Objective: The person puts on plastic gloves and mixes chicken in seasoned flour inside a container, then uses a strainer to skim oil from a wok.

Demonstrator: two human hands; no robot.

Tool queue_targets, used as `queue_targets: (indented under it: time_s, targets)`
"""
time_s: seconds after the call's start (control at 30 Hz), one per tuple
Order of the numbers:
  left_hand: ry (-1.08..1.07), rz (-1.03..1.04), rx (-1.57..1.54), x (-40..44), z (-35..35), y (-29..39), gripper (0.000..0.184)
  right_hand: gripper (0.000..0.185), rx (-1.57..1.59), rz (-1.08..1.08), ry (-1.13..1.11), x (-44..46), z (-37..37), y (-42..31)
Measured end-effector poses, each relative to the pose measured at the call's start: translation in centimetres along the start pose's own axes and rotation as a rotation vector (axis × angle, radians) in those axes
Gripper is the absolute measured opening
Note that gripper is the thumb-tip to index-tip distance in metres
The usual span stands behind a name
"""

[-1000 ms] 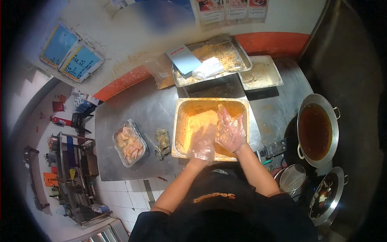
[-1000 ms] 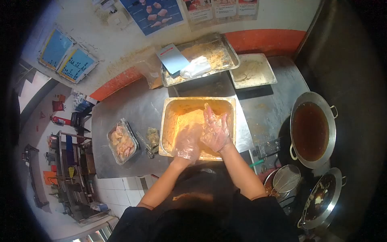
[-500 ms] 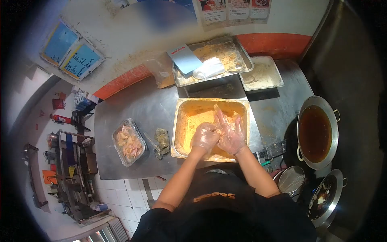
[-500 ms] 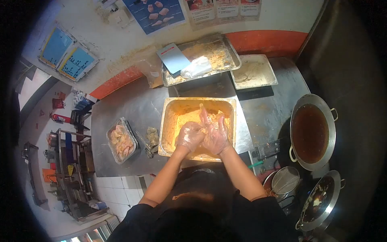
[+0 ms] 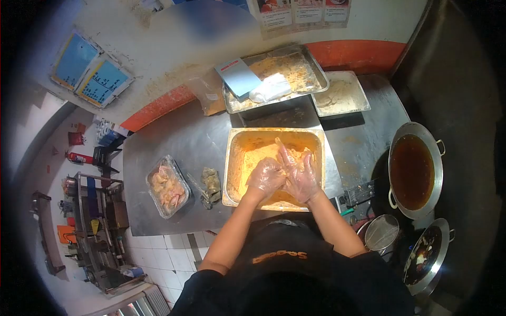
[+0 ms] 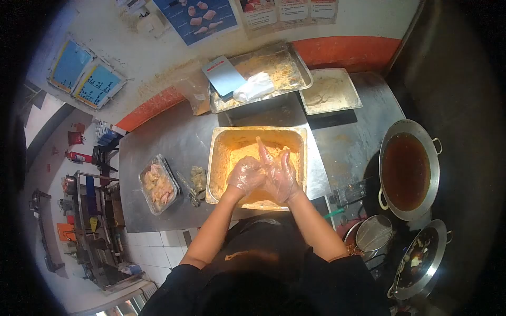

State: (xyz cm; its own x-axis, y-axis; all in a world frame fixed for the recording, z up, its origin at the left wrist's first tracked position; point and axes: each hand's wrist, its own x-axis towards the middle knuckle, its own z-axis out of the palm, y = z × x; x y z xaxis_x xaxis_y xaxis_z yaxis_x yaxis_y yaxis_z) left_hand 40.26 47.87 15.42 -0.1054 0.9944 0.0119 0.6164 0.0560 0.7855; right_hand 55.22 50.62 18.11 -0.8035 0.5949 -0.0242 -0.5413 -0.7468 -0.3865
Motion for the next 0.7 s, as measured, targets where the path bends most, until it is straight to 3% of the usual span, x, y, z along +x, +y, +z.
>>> queue_targets:
  time_s: [0.03, 0.07, 0.1, 0.13, 0.2, 0.23, 0.3, 0.37, 0.43, 0.5, 0.6, 0.67, 0.7]
  targets:
    - [0.001, -0.004, 0.001, 0.3, -0.1, -0.6, 0.024, 0.092, -0.083, -0.016, 0.031, 0.1, 0.0, 0.0]
    - [-0.043, -0.187, 0.011, 0.9, -0.3, -1.6, 0.023, 0.092, -0.167, -0.034, 0.061, 0.2, -0.1, 0.0]
    - [-0.088, -0.369, 0.022, 1.3, -0.8, -1.6, 0.023, 0.092, -0.166, -0.035, 0.06, 0.2, -0.1, 0.0]
    - [-0.09, -0.365, 0.024, 1.2, -0.9, -1.4, 0.023, 0.092, -0.045, -0.034, 0.093, 0.1, -0.1, -0.2]
    - [0.007, -0.424, -0.396, 0.2, -1.1, -0.6, 0.022, 0.092, 0.075, -0.039, 0.131, 0.1, -0.3, -0.4]
    - [0.003, -0.423, -0.398, -0.3, -0.7, -0.2, 0.022, 0.093, 0.004, -0.106, 0.088, 0.2, -0.7, -0.3]
    - [0.054, -0.021, -0.323, -1.3, 0.4, 0.5, 0.021, 0.093, -0.066, -0.167, 0.042, 0.5, -1.2, -0.1]
    - [0.056, -0.106, -0.347, -1.0, 0.9, -0.2, 0.023, 0.089, -0.156, -0.233, 0.039, 0.9, -1.6, 0.2]
    - [0.033, -0.454, -0.303, -0.2, 1.5, -1.4, 0.026, 0.089, -0.007, -0.222, 0.0, 0.5, -2.3, 0.4]
    - [0.068, -0.384, -0.365, -0.3, 0.5, -2.8, 0.024, 0.089, 0.137, -0.212, -0.042, 0.3, -2.6, 0.1]
    - [0.015, -0.243, -0.399, -1.0, -0.4, -1.0, 0.019, 0.088, 0.167, -0.155, 0.115, 0.0, -2.3, 0.1]
    - [-0.06, -0.167, -0.376, -0.9, 0.0, -0.6, 0.015, 0.088, -0.077, -0.213, 0.05, 0.5, -1.9, 0.1]
    - [-0.079, -0.098, -0.221, -0.6, 1.0, -2.3, 0.014, 0.088, -0.076, -0.212, 0.049, 0.6, -2.1, 0.2]
